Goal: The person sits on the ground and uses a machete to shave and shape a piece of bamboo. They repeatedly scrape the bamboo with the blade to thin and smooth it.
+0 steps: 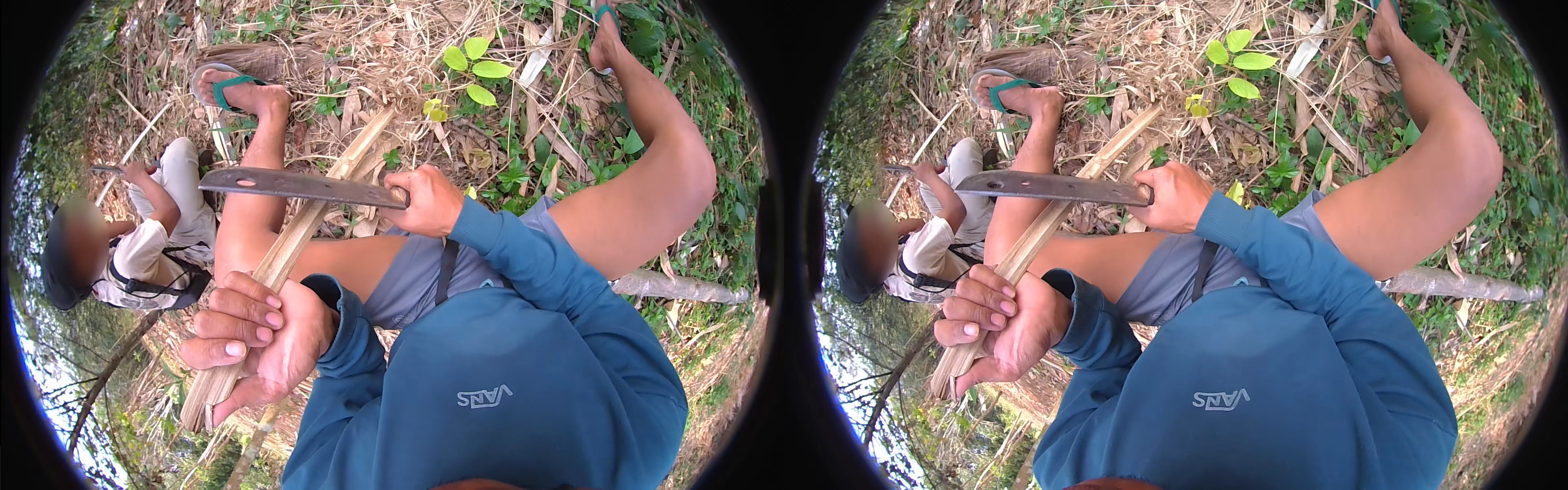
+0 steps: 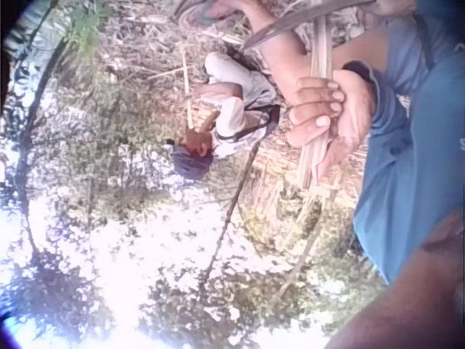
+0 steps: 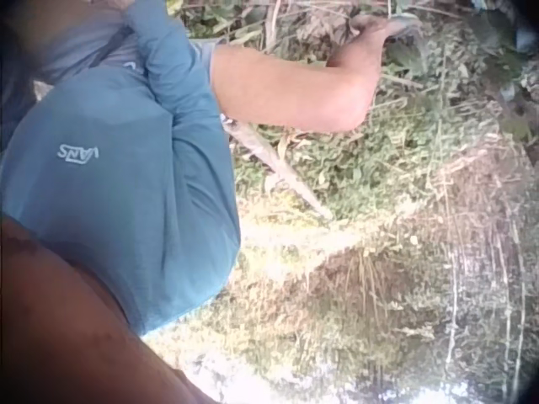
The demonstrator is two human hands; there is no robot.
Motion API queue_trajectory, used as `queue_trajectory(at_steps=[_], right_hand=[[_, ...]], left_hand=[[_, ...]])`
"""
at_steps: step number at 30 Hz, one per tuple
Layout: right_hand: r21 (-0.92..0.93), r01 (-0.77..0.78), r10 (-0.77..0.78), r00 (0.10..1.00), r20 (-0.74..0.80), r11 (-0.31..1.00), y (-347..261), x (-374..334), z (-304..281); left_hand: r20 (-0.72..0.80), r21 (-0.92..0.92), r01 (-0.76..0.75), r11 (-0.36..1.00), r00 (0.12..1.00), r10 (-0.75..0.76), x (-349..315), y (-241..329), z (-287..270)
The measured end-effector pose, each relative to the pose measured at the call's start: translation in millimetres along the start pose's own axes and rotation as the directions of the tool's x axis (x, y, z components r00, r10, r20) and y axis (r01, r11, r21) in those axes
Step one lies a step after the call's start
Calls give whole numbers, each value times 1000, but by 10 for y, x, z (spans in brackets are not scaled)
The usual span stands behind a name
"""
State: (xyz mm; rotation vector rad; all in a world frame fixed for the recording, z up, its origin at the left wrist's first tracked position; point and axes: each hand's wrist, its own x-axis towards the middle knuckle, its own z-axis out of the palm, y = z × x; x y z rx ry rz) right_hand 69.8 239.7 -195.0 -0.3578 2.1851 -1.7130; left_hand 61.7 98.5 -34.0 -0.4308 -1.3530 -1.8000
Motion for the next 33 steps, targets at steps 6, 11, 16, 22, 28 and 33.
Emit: queue_trajectory(at_steps=[6,11,16,22,28,33], right_hand=[[-43,51,-52,998,-29,998,-114,-100,36],[-27,-99,97,993,-61,995,56,100,-16],[-2,-20,20,999,-48,1000,-77,-36,-19],[2,-106,106,993,-61,994,195,143,-11],[-13,29,-29,999,-30,1000,-88,-29,26],[-35,-142,138,984,-110,989,115,195,-7]], left_hand=[[-26,44,-21,999,999,22,-18,56,-17],[-4,44,-24,999,1000,24,-39,-53,146],[-21,68,-56,996,998,58,-72,-27,138],[-32,109,-41,993,999,44,-25,-56,151],[-30,62,-21,998,999,22,-68,-14,107],[-41,119,-40,992,998,45,-48,-43,154]])
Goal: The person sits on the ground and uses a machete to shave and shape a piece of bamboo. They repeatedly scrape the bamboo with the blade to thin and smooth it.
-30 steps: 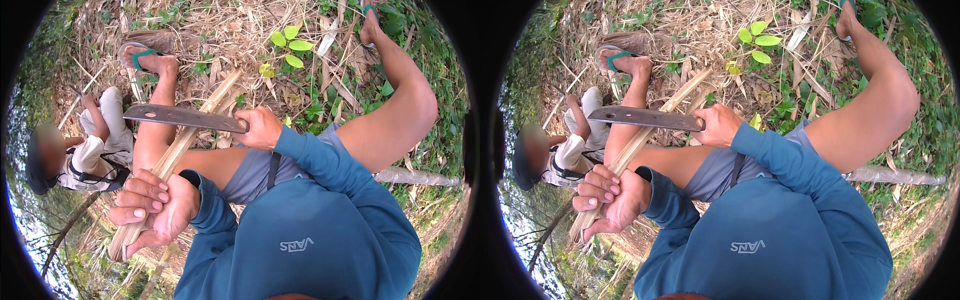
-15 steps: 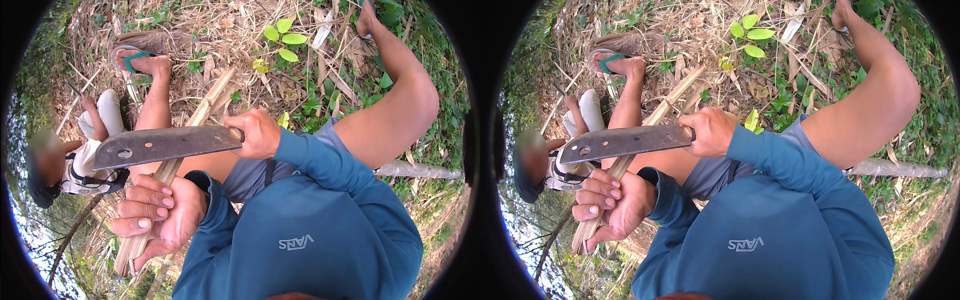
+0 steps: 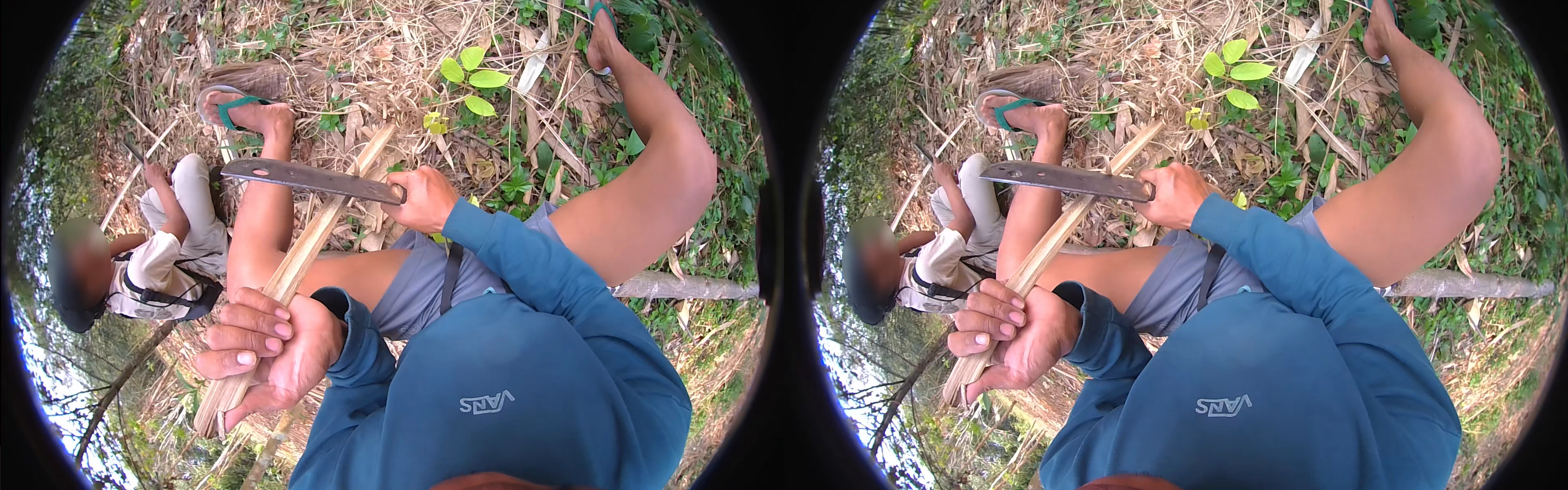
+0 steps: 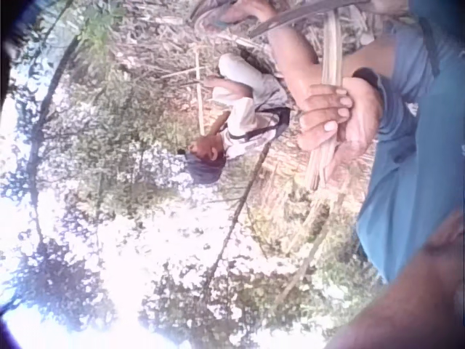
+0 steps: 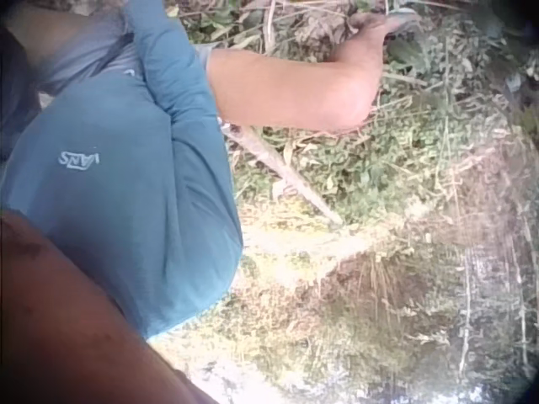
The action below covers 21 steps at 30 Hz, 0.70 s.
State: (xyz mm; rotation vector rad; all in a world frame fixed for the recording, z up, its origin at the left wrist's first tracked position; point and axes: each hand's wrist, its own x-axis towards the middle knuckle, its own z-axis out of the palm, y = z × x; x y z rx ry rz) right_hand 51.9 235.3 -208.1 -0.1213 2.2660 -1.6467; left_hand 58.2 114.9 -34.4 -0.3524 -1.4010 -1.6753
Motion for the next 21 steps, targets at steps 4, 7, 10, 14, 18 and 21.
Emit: queue_trajectory(at_steps=[4,7,10,14,18,21], right_hand=[[73,95,-100,993,68,993,-123,-191,22],[64,275,-275,961,-14,959,-160,-198,-11],[4,-80,79,991,104,997,160,33,-43],[39,-54,50,994,99,998,110,-61,16],[87,102,-109,991,81,991,68,-132,43],[30,-99,95,990,109,995,116,-14,-21]], left_hand=[[10,-39,-20,999,1000,21,-36,19,-21],[38,-61,-18,998,999,21,-37,2,1],[58,-67,-13,998,998,17,-27,-19,65],[15,-39,-30,999,999,31,-42,19,-30],[-4,-52,-13,999,1000,13,16,-32,-26],[35,-58,6,998,999,-4,41,-32,-39]])
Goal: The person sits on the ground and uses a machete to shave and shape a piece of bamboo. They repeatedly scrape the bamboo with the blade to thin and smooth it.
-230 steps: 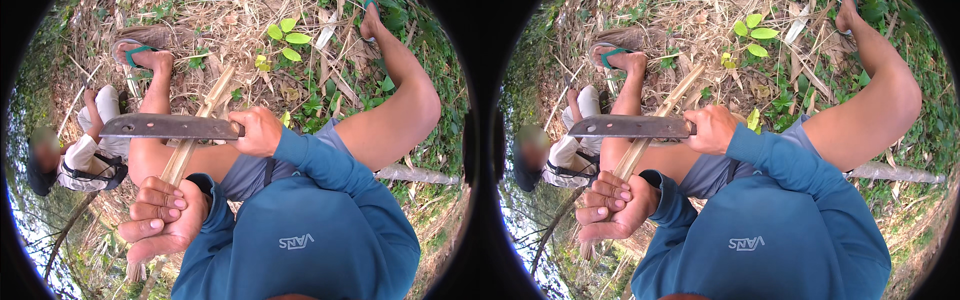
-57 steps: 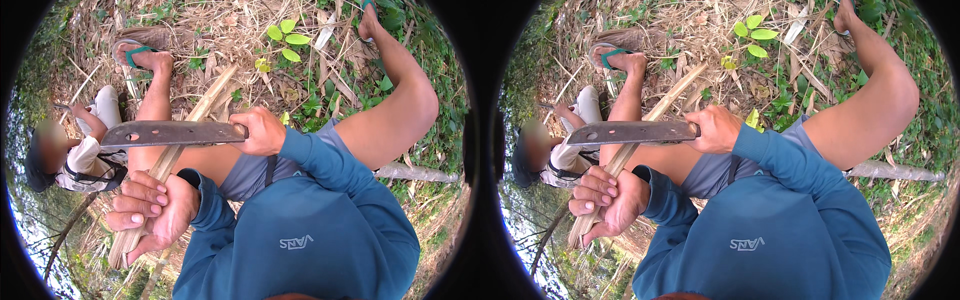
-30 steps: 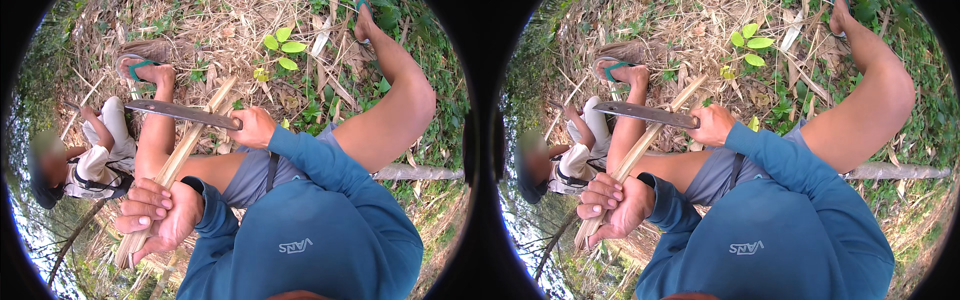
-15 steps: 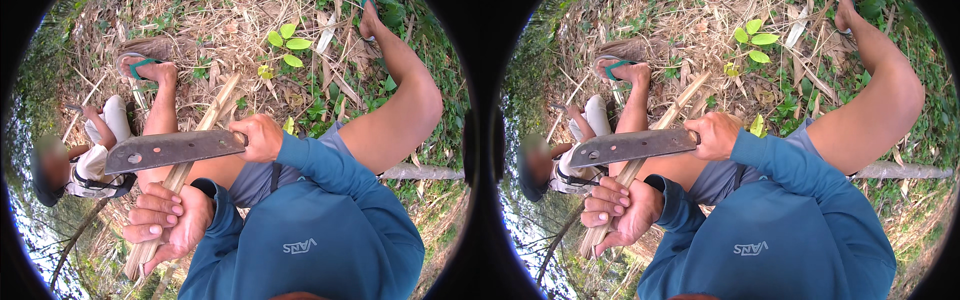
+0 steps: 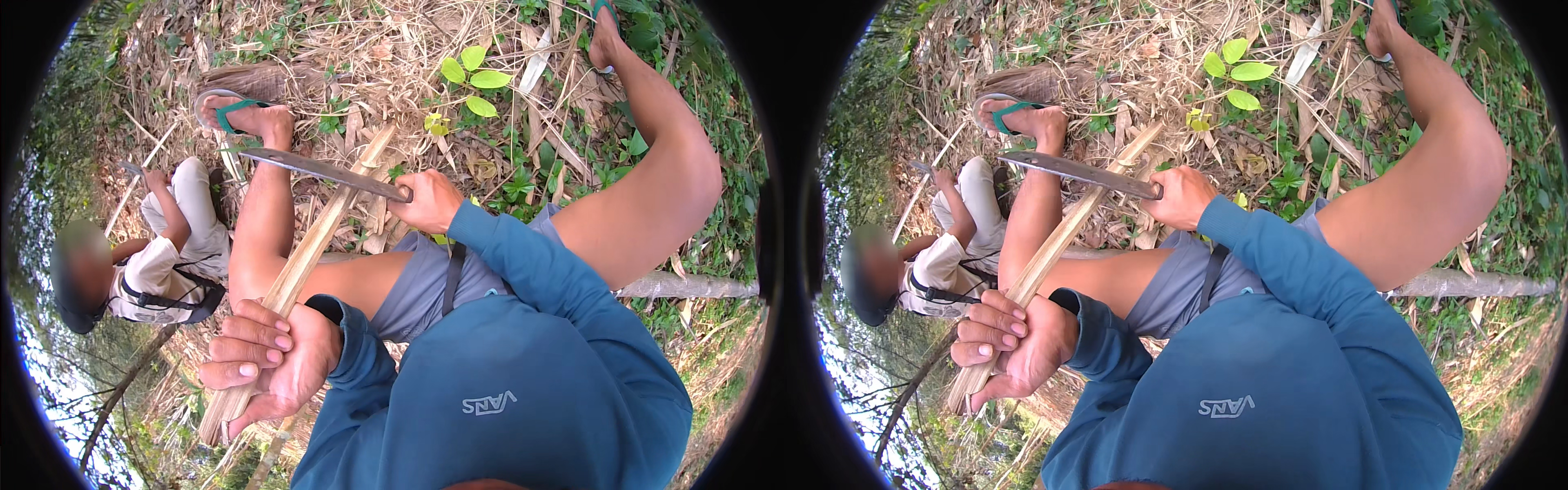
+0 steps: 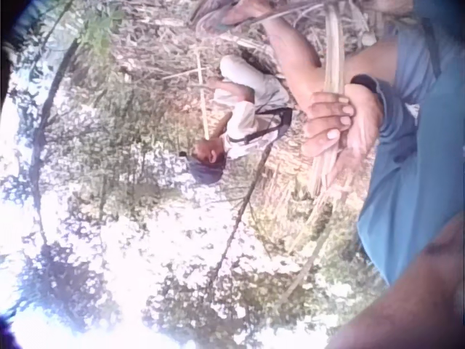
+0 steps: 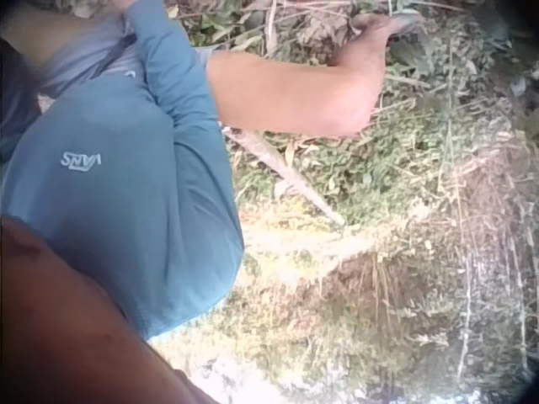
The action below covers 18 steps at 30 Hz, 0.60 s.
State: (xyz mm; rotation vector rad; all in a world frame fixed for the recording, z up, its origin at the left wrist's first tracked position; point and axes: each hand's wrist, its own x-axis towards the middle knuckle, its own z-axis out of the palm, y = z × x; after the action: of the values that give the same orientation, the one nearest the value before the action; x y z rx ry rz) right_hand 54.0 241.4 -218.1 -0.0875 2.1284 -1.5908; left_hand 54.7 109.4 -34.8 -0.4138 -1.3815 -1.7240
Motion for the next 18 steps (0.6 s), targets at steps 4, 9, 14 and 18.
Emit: queue_trajectory(at_steps=[4,9,14,18], right_hand=[[17,80,-80,997,-12,997,-20,-139,47],[-2,186,-186,982,-39,982,-159,-116,-5],[2,57,-57,998,-5,998,-71,-126,-20],[40,311,-310,950,-19,950,-175,-209,-21]], left_hand=[[44,24,-15,1000,999,14,-79,42,4],[118,21,2,1000,993,-4,-119,74,63],[144,40,-21,999,989,15,-188,137,19],[142,8,2,1000,990,-4,-185,108,78]])
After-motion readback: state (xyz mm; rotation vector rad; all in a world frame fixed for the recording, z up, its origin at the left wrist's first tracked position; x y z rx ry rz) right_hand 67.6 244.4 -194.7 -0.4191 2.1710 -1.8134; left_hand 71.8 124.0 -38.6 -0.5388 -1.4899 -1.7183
